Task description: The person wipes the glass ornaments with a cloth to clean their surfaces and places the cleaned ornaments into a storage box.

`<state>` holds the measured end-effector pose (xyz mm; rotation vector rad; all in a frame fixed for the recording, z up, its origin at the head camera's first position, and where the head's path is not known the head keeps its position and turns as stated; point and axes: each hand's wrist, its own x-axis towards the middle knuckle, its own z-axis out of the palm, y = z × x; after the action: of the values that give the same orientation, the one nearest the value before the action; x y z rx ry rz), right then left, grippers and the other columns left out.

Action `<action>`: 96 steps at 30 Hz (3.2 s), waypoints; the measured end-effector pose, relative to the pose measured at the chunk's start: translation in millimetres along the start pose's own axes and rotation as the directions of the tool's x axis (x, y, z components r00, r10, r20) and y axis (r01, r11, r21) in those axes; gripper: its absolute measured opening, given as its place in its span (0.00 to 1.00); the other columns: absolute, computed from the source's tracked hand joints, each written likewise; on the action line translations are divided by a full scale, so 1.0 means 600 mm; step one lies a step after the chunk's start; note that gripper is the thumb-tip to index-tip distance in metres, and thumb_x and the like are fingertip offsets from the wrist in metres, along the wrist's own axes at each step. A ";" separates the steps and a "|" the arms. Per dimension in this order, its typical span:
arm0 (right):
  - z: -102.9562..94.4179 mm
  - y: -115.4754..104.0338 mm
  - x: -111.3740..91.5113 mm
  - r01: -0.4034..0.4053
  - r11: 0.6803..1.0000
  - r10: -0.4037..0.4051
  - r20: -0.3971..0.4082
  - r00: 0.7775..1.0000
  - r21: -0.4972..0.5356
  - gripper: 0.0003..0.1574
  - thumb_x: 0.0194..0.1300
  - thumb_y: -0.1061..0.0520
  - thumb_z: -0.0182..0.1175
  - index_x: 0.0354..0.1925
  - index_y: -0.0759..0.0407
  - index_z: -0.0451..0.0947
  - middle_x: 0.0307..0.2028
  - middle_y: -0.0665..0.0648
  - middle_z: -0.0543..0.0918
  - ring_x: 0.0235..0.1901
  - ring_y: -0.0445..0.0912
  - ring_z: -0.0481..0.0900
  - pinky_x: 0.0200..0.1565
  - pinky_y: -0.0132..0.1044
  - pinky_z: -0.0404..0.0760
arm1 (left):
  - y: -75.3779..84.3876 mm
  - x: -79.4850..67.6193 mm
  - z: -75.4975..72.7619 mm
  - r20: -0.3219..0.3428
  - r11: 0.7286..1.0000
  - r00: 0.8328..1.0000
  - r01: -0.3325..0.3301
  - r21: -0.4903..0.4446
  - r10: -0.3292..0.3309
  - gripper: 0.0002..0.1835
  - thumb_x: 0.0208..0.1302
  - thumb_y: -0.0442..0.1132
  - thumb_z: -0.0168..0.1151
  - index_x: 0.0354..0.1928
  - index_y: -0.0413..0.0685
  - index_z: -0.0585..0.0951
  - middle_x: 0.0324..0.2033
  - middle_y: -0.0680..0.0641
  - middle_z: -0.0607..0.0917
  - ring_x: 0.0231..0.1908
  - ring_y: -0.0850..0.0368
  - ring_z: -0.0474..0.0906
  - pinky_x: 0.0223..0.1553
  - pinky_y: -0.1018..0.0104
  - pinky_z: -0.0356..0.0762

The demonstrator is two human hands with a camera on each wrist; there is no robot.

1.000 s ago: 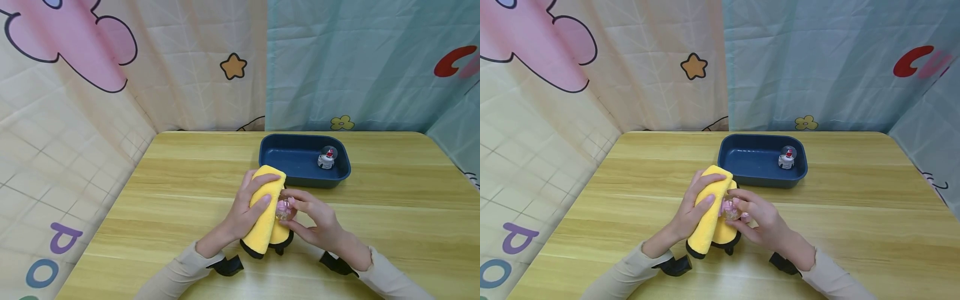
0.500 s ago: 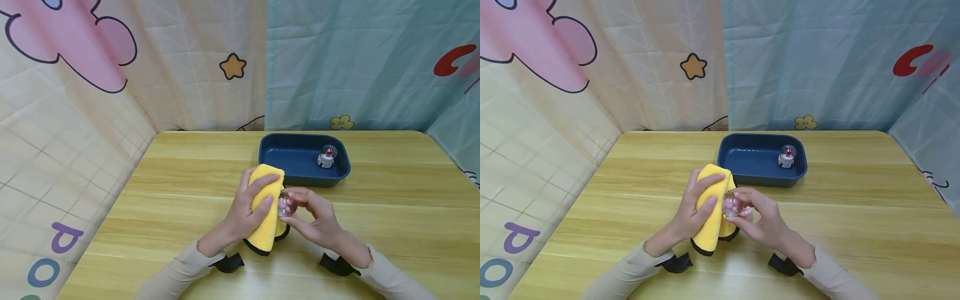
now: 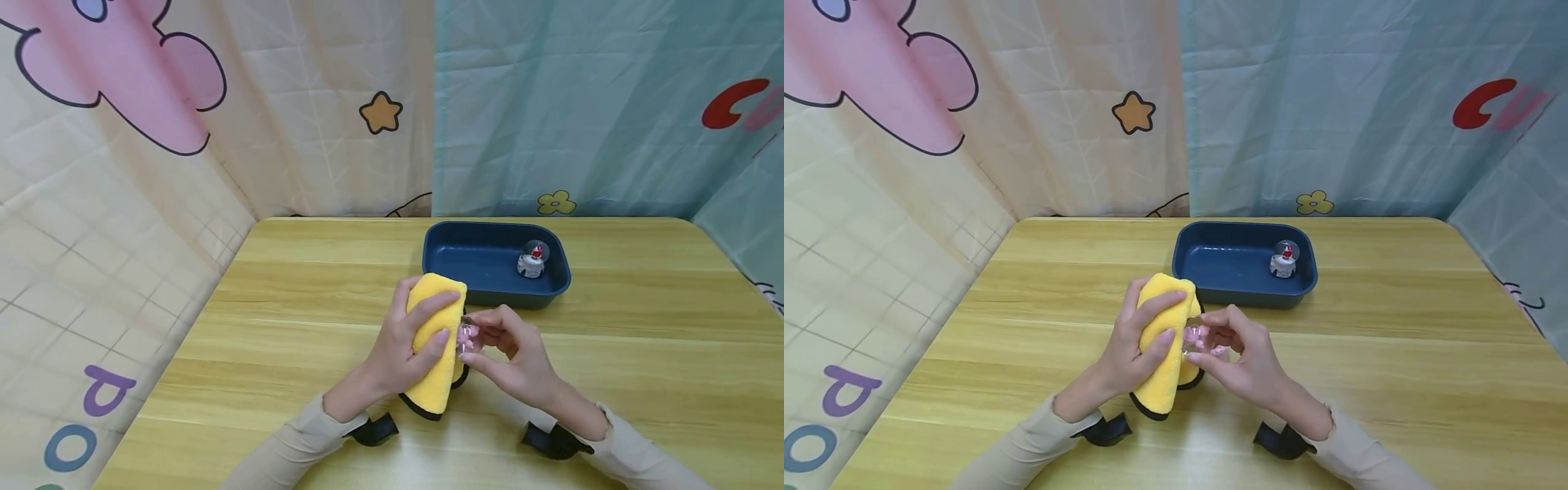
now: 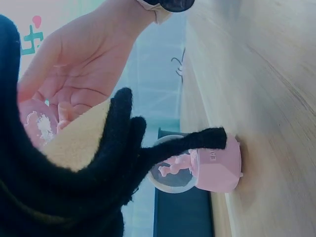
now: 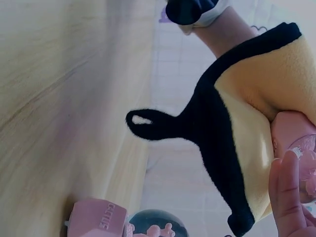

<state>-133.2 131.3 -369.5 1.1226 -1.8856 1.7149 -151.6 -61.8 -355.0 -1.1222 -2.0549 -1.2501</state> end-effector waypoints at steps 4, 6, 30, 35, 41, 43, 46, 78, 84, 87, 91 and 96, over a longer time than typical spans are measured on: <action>-0.001 -0.009 0.000 -0.150 0.988 0.151 0.003 0.989 -0.022 0.24 0.43 0.80 0.64 0.41 0.75 0.68 0.43 0.40 0.80 0.34 0.31 0.79 0.34 0.25 0.82 | -0.001 0.001 0.000 -0.003 0.999 1.000 -0.028 0.025 0.028 0.23 0.56 0.39 0.54 0.56 0.52 0.71 0.53 0.37 0.67 0.46 0.51 0.70 0.36 0.73 0.73; -0.001 -0.012 0.001 -0.187 0.982 0.187 0.002 0.982 -0.003 0.21 0.46 0.80 0.62 0.40 0.75 0.68 0.42 0.40 0.80 0.34 0.32 0.80 0.33 0.26 0.82 | -0.001 0.001 0.000 -0.001 0.999 0.999 -0.036 0.032 0.036 0.23 0.55 0.39 0.54 0.56 0.52 0.71 0.53 0.37 0.67 0.47 0.50 0.70 0.37 0.72 0.74; -0.005 -0.019 0.003 -0.222 0.970 0.227 0.047 0.973 -0.104 0.24 0.46 0.75 0.66 0.42 0.70 0.68 0.38 0.51 0.79 0.31 0.33 0.78 0.33 0.25 0.81 | 0.003 0.001 -0.003 0.047 0.998 0.997 0.054 -0.021 -0.053 0.21 0.59 0.41 0.52 0.56 0.54 0.72 0.54 0.39 0.66 0.44 0.52 0.71 0.34 0.74 0.73; -0.007 -0.018 0.002 -0.167 0.972 0.179 0.064 0.982 -0.163 0.27 0.41 0.76 0.69 0.40 0.69 0.69 0.35 0.59 0.80 0.30 0.33 0.77 0.31 0.25 0.81 | 0.005 0.001 -0.005 0.062 0.996 0.996 0.071 -0.052 -0.068 0.20 0.61 0.42 0.51 0.56 0.54 0.72 0.54 0.39 0.67 0.44 0.53 0.71 0.33 0.74 0.73; -0.006 -0.024 0.002 -0.104 0.966 0.125 0.073 0.990 -0.237 0.30 0.37 0.75 0.72 0.40 0.70 0.69 0.38 0.63 0.81 0.31 0.34 0.77 0.35 0.22 0.80 | 0.007 0.001 -0.006 0.074 0.993 0.994 0.091 -0.074 -0.086 0.20 0.61 0.42 0.51 0.56 0.54 0.72 0.53 0.40 0.67 0.43 0.53 0.72 0.33 0.73 0.73; -0.005 -0.024 0.002 -0.066 0.966 0.087 0.073 0.994 -0.251 0.28 0.41 0.71 0.72 0.40 0.71 0.69 0.39 0.65 0.81 0.32 0.34 0.77 0.36 0.21 0.80 | 0.007 0.002 -0.006 0.078 0.991 0.992 0.102 -0.084 -0.095 0.20 0.61 0.42 0.51 0.56 0.54 0.72 0.53 0.40 0.67 0.43 0.53 0.72 0.33 0.73 0.74; -0.003 -0.018 0.001 0.029 0.962 -0.010 0.072 0.997 -0.270 0.26 0.50 0.60 0.70 0.41 0.73 0.70 0.40 0.67 0.80 0.32 0.35 0.76 0.38 0.20 0.79 | 0.006 0.002 -0.006 0.083 0.988 0.991 0.114 -0.102 -0.106 0.19 0.62 0.42 0.50 0.56 0.53 0.72 0.53 0.40 0.67 0.43 0.53 0.72 0.33 0.72 0.74; -0.001 0.005 0.016 0.531 0.632 -0.504 0.222 0.835 -0.564 0.19 0.67 0.52 0.55 0.41 0.70 0.72 0.37 0.68 0.81 0.32 0.50 0.79 0.43 0.30 0.82 | 0.004 0.005 -0.007 0.110 0.964 0.978 0.192 -0.182 -0.174 0.19 0.64 0.44 0.48 0.56 0.51 0.72 0.52 0.40 0.68 0.44 0.53 0.71 0.36 0.70 0.74; 0.002 0.013 0.016 0.521 0.676 -0.527 0.152 0.836 -0.521 0.19 0.64 0.52 0.58 0.39 0.70 0.73 0.36 0.72 0.79 0.39 0.51 0.79 0.53 0.29 0.78 | 0.004 0.006 -0.007 0.110 0.963 0.977 0.200 -0.181 -0.183 0.19 0.64 0.44 0.48 0.56 0.52 0.72 0.51 0.41 0.68 0.42 0.54 0.71 0.35 0.70 0.74; 0.004 0.015 0.015 0.512 0.714 -0.525 0.119 0.843 -0.478 0.21 0.62 0.53 0.60 0.39 0.72 0.73 0.36 0.73 0.78 0.43 0.49 0.78 0.54 0.27 0.76 | 0.004 0.005 -0.006 0.109 0.964 0.978 0.197 -0.181 -0.179 0.19 0.64 0.45 0.47 0.56 0.52 0.72 0.51 0.40 0.68 0.41 0.55 0.71 0.34 0.70 0.74; 0.002 0.016 0.014 0.498 0.755 -0.505 0.107 0.857 -0.426 0.23 0.60 0.53 0.63 0.39 0.75 0.73 0.37 0.73 0.78 0.44 0.48 0.78 0.54 0.26 0.76 | 0.003 0.004 -0.005 0.101 0.972 0.983 0.171 -0.162 -0.156 0.20 0.64 0.46 0.47 0.57 0.52 0.71 0.51 0.40 0.68 0.40 0.55 0.72 0.34 0.71 0.74; -0.001 0.015 0.011 0.454 0.805 -0.452 0.100 0.886 -0.383 0.24 0.58 0.53 0.64 0.39 0.76 0.73 0.39 0.72 0.78 0.45 0.46 0.79 0.50 0.24 0.77 | 0.002 0.002 -0.002 0.079 0.984 0.990 0.128 -0.122 -0.119 0.20 0.64 0.46 0.47 0.57 0.51 0.71 0.52 0.40 0.68 0.42 0.53 0.72 0.36 0.72 0.75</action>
<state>-144.0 129.1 -370.6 1.2727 -1.6787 1.0105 -151.1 -62.3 -352.8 -1.1249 -2.1526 -1.4372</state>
